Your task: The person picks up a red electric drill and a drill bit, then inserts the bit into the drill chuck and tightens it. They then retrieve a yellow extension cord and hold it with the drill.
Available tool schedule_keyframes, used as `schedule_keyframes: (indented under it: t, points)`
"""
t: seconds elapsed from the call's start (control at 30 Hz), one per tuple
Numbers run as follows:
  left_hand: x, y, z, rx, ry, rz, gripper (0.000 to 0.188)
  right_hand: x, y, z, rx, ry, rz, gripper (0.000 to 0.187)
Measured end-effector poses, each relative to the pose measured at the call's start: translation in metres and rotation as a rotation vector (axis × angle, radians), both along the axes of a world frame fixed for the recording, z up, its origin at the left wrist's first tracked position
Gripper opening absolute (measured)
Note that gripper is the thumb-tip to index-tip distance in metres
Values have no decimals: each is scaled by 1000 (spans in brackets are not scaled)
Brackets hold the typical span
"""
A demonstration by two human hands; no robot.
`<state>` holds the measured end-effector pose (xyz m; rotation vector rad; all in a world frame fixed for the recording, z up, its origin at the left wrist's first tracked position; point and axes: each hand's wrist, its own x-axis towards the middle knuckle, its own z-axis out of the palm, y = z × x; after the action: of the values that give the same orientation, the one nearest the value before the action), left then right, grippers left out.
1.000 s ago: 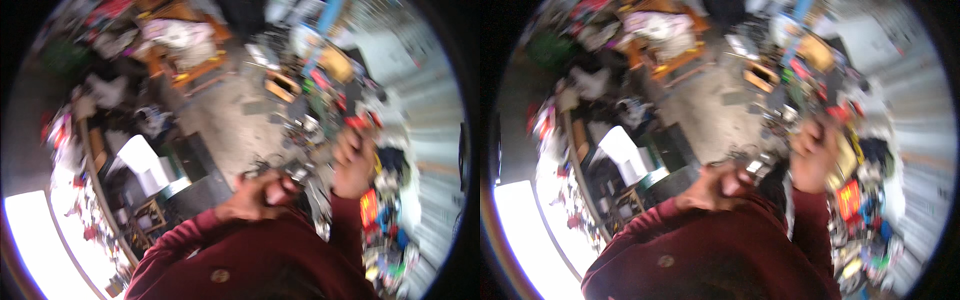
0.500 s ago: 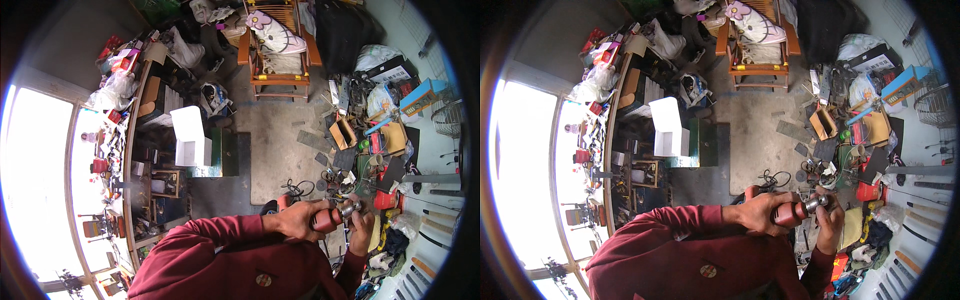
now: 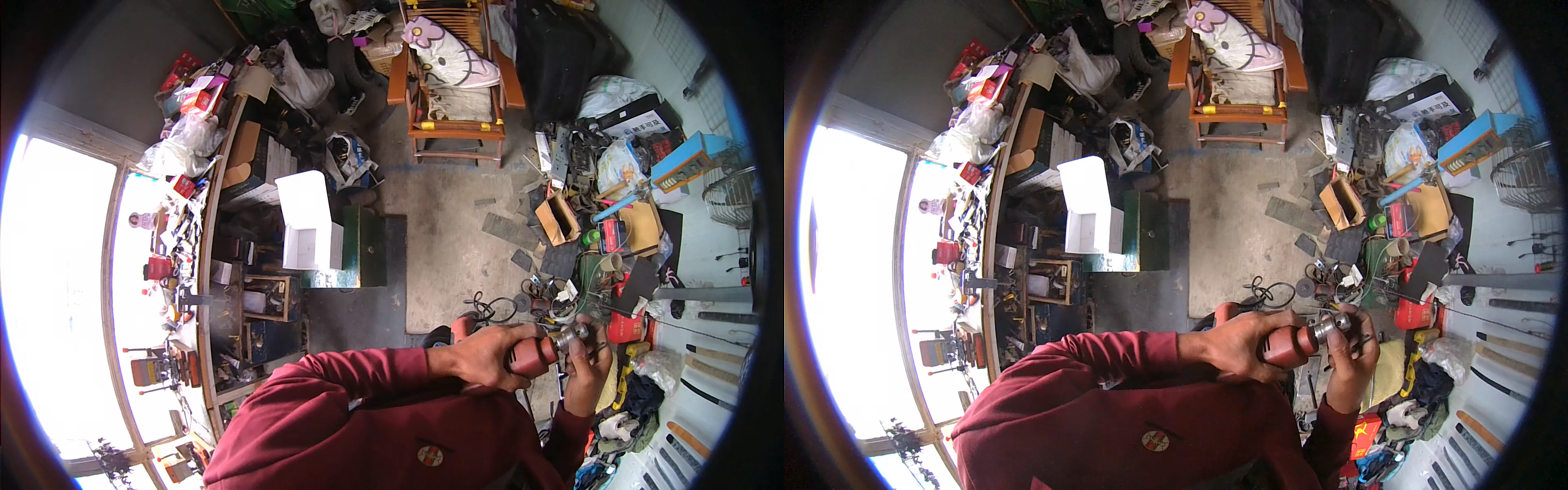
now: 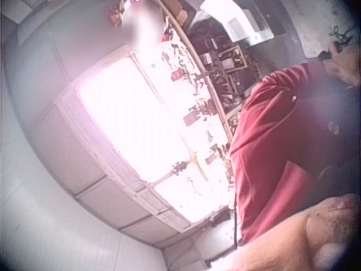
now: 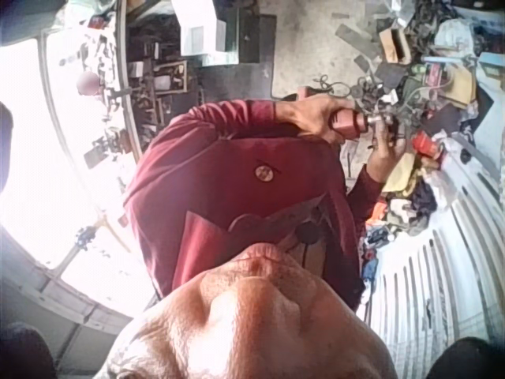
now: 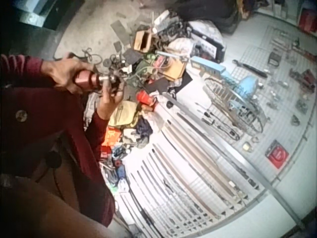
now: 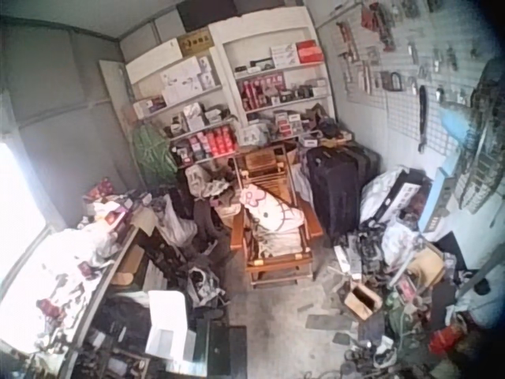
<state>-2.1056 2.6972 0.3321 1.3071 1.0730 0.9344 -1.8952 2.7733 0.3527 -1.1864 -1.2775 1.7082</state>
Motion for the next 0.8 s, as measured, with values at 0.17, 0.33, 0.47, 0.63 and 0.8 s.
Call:
schedule_keyframes:
  t: [0.17,0.33,0.47,0.63,0.8]
  points:
    - [-3,-4,9,-116,-24,-28,64,7,5,5,-15,124,-154,46]
    - [2,5,6,-115,-33,-67,62,24,47,17,-215,760,-356,40]
    - [9,13,3,59,-10,-112,73,14,58,34,-192,902,-354,43]
    - [10,4,2,68,19,-118,77,-2,49,44,-210,863,-395,44]
    - [13,3,0,-62,-12,-134,70,-3,50,47,-204,850,-396,43]
